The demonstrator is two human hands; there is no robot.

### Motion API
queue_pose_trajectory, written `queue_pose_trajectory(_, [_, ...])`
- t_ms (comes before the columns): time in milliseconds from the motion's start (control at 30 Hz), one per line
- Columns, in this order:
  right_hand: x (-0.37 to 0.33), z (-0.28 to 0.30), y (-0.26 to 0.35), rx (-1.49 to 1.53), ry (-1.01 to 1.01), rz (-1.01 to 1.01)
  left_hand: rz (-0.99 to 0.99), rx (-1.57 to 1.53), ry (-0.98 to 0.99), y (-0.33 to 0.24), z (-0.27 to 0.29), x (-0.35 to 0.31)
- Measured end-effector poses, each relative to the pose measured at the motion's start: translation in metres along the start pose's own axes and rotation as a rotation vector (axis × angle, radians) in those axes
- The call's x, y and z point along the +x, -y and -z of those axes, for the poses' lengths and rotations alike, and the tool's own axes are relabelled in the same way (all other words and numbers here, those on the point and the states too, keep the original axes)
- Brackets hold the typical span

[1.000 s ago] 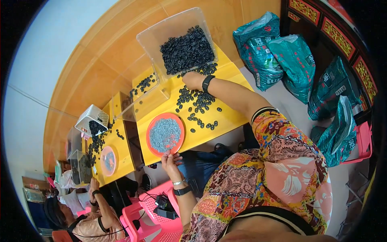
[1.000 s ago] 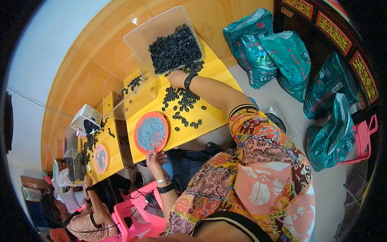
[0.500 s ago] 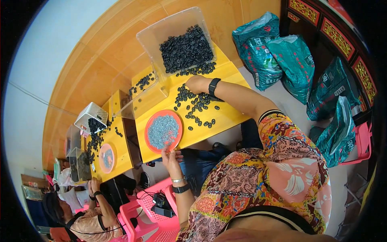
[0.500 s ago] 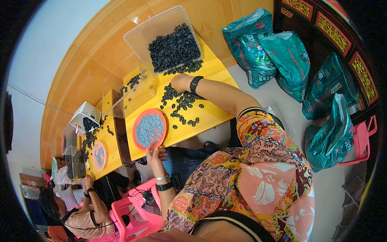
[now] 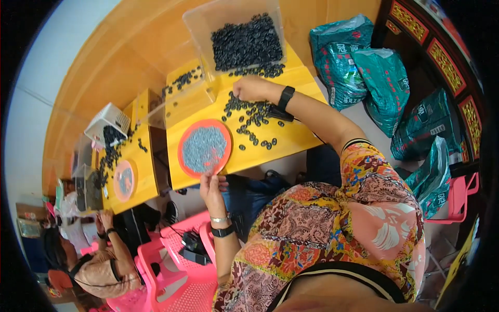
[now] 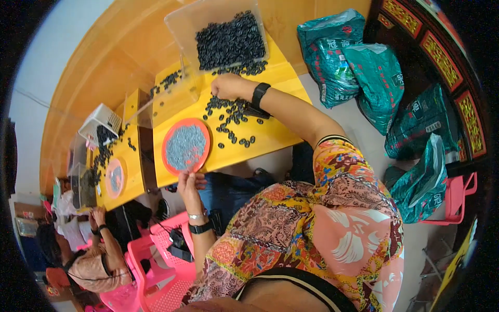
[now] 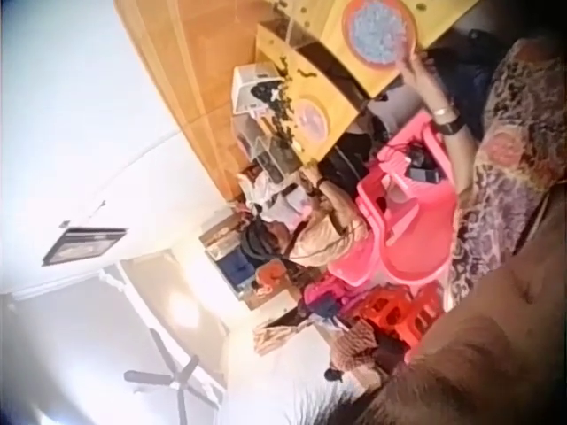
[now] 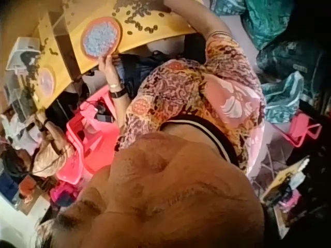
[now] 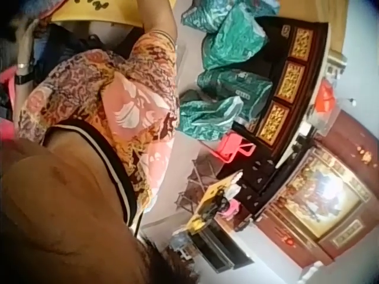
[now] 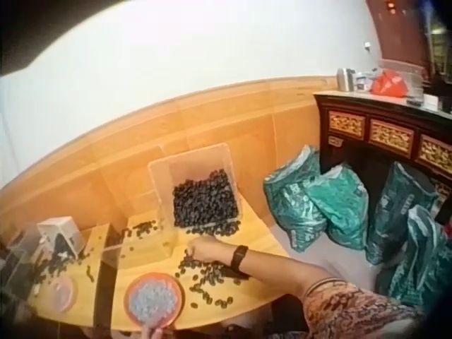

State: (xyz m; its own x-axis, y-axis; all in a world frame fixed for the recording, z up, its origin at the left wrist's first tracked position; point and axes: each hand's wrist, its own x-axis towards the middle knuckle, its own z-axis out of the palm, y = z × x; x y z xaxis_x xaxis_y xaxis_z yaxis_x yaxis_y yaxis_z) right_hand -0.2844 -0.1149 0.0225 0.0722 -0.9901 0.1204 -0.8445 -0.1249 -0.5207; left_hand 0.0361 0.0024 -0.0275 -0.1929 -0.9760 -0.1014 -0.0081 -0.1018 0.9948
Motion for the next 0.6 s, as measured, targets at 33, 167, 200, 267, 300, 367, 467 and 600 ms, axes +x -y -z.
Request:
queue_pose_trajectory(33, [-0.005, 0.000, 0.009, 0.216, 0.042, 0.053, -0.017, -0.012, -0.019, -0.003, -0.003, -0.004])
queue_pose_trajectory(167, [-0.032, -0.007, 0.060, 0.902, 0.296, 0.056, -0.004, -0.112, 0.038, -0.013, -0.004, -0.007])
queue_pose_trajectory(200, [-0.038, -0.015, 0.070, 0.910, 0.325, 0.053, 0.013, -0.115, 0.014, -0.015, -0.004, -0.009])
queue_pose_trajectory(267, [-0.051, -0.030, 0.089, 1.095, 0.365, 0.123, -0.029, -0.152, 0.052, -0.018, -0.003, -0.012])
queue_pose_trajectory(300, [-0.058, -0.032, 0.098, 1.076, 0.362, 0.155, -0.020, -0.194, 0.039, -0.021, -0.006, -0.014])
queue_pose_trajectory(367, [-0.065, -0.047, 0.107, 1.112, 0.369, 0.133, -0.022, -0.210, 0.025, -0.025, -0.008, -0.015])
queue_pose_trajectory(467, [-0.078, -0.060, 0.121, 1.168, 0.377, 0.087, -0.023, -0.242, 0.010, -0.027, -0.011, -0.016])
queue_pose_trajectory(600, [-0.086, -0.078, 0.131, 1.191, 0.417, 0.021, -0.034, -0.293, 0.027, -0.022, -0.012, -0.013])
